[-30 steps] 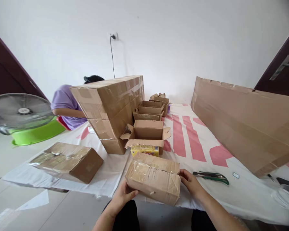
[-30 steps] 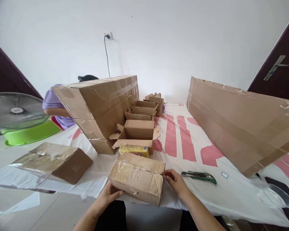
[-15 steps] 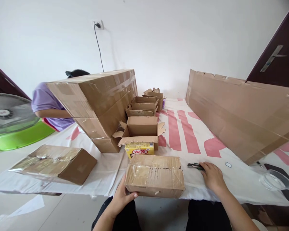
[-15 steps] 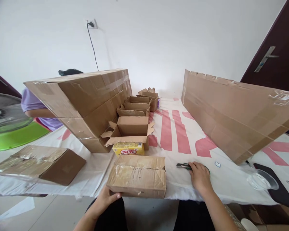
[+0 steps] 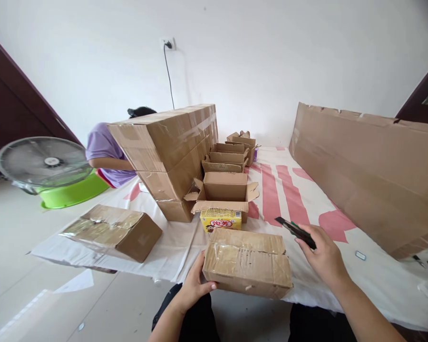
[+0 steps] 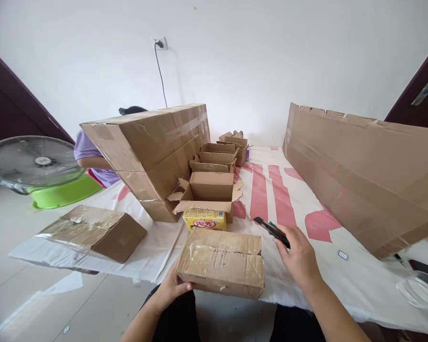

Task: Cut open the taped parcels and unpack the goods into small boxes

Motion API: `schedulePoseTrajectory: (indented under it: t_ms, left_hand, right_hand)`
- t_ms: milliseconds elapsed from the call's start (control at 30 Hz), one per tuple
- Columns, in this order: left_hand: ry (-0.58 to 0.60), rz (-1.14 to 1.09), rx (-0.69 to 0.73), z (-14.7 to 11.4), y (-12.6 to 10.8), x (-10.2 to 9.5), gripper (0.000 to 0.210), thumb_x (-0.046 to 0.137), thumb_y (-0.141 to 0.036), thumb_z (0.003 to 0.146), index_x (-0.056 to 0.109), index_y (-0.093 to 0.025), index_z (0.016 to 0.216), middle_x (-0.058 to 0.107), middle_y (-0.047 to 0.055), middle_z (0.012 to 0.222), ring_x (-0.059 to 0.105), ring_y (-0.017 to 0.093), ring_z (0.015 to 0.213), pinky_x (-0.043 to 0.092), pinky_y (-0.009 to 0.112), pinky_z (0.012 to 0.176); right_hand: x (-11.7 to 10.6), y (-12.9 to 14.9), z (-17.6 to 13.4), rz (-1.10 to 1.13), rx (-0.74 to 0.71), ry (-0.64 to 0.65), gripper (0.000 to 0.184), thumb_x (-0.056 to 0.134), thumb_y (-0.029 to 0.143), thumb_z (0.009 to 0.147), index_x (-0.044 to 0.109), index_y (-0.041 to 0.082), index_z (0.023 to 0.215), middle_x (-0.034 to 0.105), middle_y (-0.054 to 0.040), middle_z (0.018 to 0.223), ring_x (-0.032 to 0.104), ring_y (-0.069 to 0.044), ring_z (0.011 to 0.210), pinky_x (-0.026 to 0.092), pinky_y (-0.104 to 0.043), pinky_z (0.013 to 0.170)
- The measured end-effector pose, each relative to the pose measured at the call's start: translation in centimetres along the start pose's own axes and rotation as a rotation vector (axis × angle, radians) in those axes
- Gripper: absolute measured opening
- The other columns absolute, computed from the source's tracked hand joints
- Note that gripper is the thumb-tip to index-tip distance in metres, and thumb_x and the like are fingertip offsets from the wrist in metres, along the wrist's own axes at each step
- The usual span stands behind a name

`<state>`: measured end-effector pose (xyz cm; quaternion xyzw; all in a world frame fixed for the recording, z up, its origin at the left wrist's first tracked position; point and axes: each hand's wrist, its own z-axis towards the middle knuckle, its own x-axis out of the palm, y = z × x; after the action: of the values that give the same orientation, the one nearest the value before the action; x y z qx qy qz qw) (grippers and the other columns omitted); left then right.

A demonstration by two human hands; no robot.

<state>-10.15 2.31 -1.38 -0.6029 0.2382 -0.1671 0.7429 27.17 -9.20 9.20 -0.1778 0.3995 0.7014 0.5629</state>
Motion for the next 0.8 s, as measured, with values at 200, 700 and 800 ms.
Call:
schedulePoseTrajectory:
  t_ms: [200, 700, 800]
  left_hand:
    - [-0.002, 0.017, -0.008, 0.0, -0.5, 0.1, 0.102, 0.073, -0.072, 0.062, 0.041, -0.023, 0.145, 0.047, 0.016, 0.147, 0.038, 0.041, 0.137, 0.030, 0.051, 0.115]
    - [0.011, -0.038, 0.009, 0.2, -1.7, 0.5, 0.102, 0.074, -0.073, 0.060, 0.043, -0.022, 0.143, 0.048, 0.015, 0.144, 0.040, 0.040, 0.136, 0.028, 0.053, 0.115]
    - [0.015, -0.029, 0.011, 0.2, -1.9, 0.4, 0.098, 0.073, -0.073, 0.061, 0.046, -0.022, 0.140, 0.049, 0.015, 0.143, 0.040, 0.041, 0.135, 0.028, 0.053, 0.115]
  right_hand:
    - [-0.7, 8.2, 4.5, -0.010, -0.406, 0.104, 0.029, 0.056, 0.019, 0.093, 0.061, 0.021, 0.122, 0.070, -0.0079, 0.107, 0.066, -0.023, 0.093, 0.056, -0.038, 0.082]
    - [1.6, 13.1, 6.4, -0.137, -0.767, 0.251, 0.031, 0.042, 0.004, 0.094, 0.063, 0.014, 0.114, 0.070, -0.0082, 0.094, 0.061, -0.021, 0.081, 0.044, -0.035, 0.070]
    - [0.4, 11.9, 6.3, -0.151, -0.788, 0.267, 0.032, 0.041, 0.003, 0.093, 0.063, 0.015, 0.112, 0.071, -0.0078, 0.094, 0.061, -0.021, 0.081, 0.044, -0.035, 0.070]
